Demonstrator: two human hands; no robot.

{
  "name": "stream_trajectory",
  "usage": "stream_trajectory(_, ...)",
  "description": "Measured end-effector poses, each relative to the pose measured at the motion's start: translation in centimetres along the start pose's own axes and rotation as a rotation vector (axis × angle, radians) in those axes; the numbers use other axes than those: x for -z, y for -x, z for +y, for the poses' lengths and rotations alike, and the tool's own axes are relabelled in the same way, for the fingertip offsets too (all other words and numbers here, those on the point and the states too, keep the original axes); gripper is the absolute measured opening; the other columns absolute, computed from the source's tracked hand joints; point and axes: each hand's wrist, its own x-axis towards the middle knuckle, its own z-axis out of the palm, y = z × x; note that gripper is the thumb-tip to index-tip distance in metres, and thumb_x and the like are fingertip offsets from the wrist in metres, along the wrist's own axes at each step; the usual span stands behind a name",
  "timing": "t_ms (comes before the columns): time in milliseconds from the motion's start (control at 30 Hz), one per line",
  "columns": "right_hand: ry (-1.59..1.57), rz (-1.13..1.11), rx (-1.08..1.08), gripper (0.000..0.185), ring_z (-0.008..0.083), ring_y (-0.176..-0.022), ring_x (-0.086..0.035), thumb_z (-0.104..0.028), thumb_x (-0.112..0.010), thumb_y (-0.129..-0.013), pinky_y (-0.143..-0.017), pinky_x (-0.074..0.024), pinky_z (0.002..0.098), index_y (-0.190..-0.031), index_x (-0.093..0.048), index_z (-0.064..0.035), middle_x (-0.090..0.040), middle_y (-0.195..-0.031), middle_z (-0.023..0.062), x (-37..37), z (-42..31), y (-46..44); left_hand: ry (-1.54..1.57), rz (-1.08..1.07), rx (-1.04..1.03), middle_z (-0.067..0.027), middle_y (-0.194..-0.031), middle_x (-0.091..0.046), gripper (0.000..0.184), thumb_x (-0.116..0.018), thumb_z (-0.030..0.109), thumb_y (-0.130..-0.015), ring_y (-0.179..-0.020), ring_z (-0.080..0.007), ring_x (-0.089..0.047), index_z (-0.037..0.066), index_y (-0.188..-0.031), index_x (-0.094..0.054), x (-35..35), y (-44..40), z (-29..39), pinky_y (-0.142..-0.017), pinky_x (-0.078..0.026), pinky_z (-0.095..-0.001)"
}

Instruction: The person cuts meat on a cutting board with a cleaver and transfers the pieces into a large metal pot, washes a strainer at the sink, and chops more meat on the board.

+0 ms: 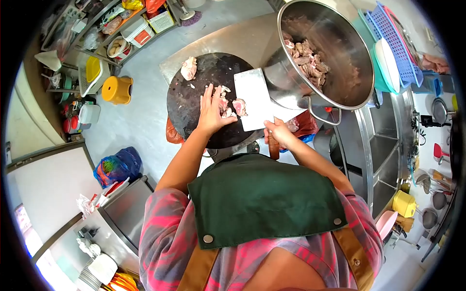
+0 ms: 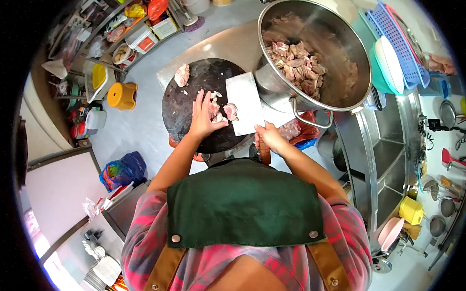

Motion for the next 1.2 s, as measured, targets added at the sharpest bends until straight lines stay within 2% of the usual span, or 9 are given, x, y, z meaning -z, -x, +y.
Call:
stream_trajectory(133, 0.040, -0.075, 0.001, 0.015, 0.0158, -0.045, -0.050, -0.020, -0.050, -0.091, -0.043, -0.0450, 0.0303, -0.090, -0.047, -0.0057, -0.050, -0.059, 0.0033, -1.8, -0.5, -0.8, -0.108, -0.011, -0.003, -0.0213, -0.143, -0.017, 0.106, -0.085, 0.029, -0.052, -0.129, -0.0386, -0.028, 0.008, -0.138, -0.027, 0.2, -0.4, 1.4, -0.106, -0.023, -0.0475)
stream_trajectory(233, 0.051, -0.056, 0.054, 0.016, 0.0148, -0.043, -0.049, -0.021, -0.051, -0.090, -0.041, -0.0424, 0.0295, -0.090, -0.047, -0.0058, -0.049, -0.058, 0.0027, -2.7, -0.3, -0.6, 0.327, 0.131, 0.136, -0.0218, -0.141, -0.019, 0.096, -0.080, 0.025, -0.062, -0.119, -0.0360, -0.041, 0.008, -0.138, -0.025, -0.3, 0.0, 0.9, -0.100, -0.035, -0.0431)
stream_trajectory(267, 0.039, -0.049, 0.070, 0.015, 0.0147, -0.043, -0.048, -0.021, -0.051, -0.091, -0.041, -0.0419, 0.0293, -0.090, -0.047, -0.0058, -0.049, -0.058, 0.0026, -2.8, -0.1, -0.6, 0.359, 0.353, 0.106, -0.0229, -0.134, -0.032, 0.068, -0.074, 0.025, -0.068, -0.108, -0.0347, -0.051, 0.003, -0.125, -0.045, -0.6, 0.2, 1.0, -0.094, -0.040, -0.0400)
stream_trajectory(367, 0.108, 0.056, 0.136, 0.016, 0.0136, -0.041, -0.047, -0.019, -0.049, -0.091, -0.039, -0.0401, 0.0282, -0.088, -0.049, -0.0037, -0.049, -0.057, 0.0028, -3.0, -0.2, 0.8, -0.005, 0.379, -0.082, -0.0144, -0.099, -0.059, 0.027, -0.069, 0.023, -0.072, -0.094, -0.0340, -0.054, 0.002, -0.088, -0.062, -0.5, 0.5, -0.6, -0.084, -0.043, -0.0410)
stream_trajectory(467, 0.200, 0.137, 0.215, 0.016, 0.0095, -0.041, -0.045, -0.018, -0.048, -0.092, -0.038, -0.0380, 0.0257, -0.090, -0.050, -0.0026, -0.048, -0.056, 0.0015, -2.6, -1.3, 2.0, -0.034, 0.284, -0.077, -0.0120, -0.090, -0.060, 0.024, -0.069, 0.022, -0.072, -0.088, -0.0317, -0.056, 0.004, -0.085, -0.061, 0.7, 2.1, 0.1, -0.080, -0.044, -0.0416)
stream_trajectory(633, 0.701, 0.316, 0.458, 0.022, 0.0364, -0.067, -0.060, -0.022, -0.051, -0.088, -0.060, -0.0470, 0.0417, -0.089, -0.053, 0.0004, -0.060, -0.071, 0.0200, 0.4, -1.4, 1.2, 0.125, 0.282, 0.191, -0.0149, -0.086, -0.060, 0.018, -0.065, 0.012, -0.077, -0.073, -0.0278, -0.061, 0.000, -0.089, -0.062, 0.9, 0.7, -2.1, -0.070, -0.049, -0.0362)
stream_trajectory(733, 0.737, 0.339, 0.444, 0.026, 0.0447, -0.085, -0.056, -0.023, -0.052, -0.087, -0.072, -0.0443, 0.0463, -0.089, -0.053, 0.0021, -0.060, -0.083, 0.0257, 0.9, -2.8, 0.6, -0.105, 0.122, 0.364, -0.0157, -0.092, -0.059, 0.040, -0.072, 0.013, -0.068, -0.075, -0.0269, -0.061, 0.001, -0.104, -0.059, 1.9, -1.6, -3.7, -0.072, -0.050, -0.0357)
stream_trajectory(967, 0.384, 0.225, 0.300, 0.022, 0.0139, -0.042, -0.050, -0.023, -0.049, -0.092, -0.039, -0.0415, 0.0307, -0.086, -0.050, -0.0025, -0.050, -0.057, 0.0054, -2.2, -7.6, -3.5, -0.036, -0.212, 0.226, -0.0151, -0.081, -0.063, 0.038, -0.069, 0.011, -0.068, -0.079, -0.0297, -0.062, 0.006, -0.105, -0.061, 2.8, -6.1, -3.8, -0.072, -0.048, -0.0367)
stream_trajectory(1200, -0.026, 0.065, 0.130, 0.014, 0.0160, -0.042, -0.048, -0.021, -0.048, -0.093, -0.040, -0.0429, 0.0314, -0.092, -0.048, -0.0065, -0.049, -0.058, 0.0039, -4.7, -7.2, -6.6, 0.124, -0.381, 0.367, -0.0140, -0.084, -0.063, 0.042, -0.071, 0.019, -0.067, -0.082, -0.0270, -0.062, 0.005, -0.106, -0.060, 2.2, -8.3, -5.4, -0.074, -0.048, -0.0332)
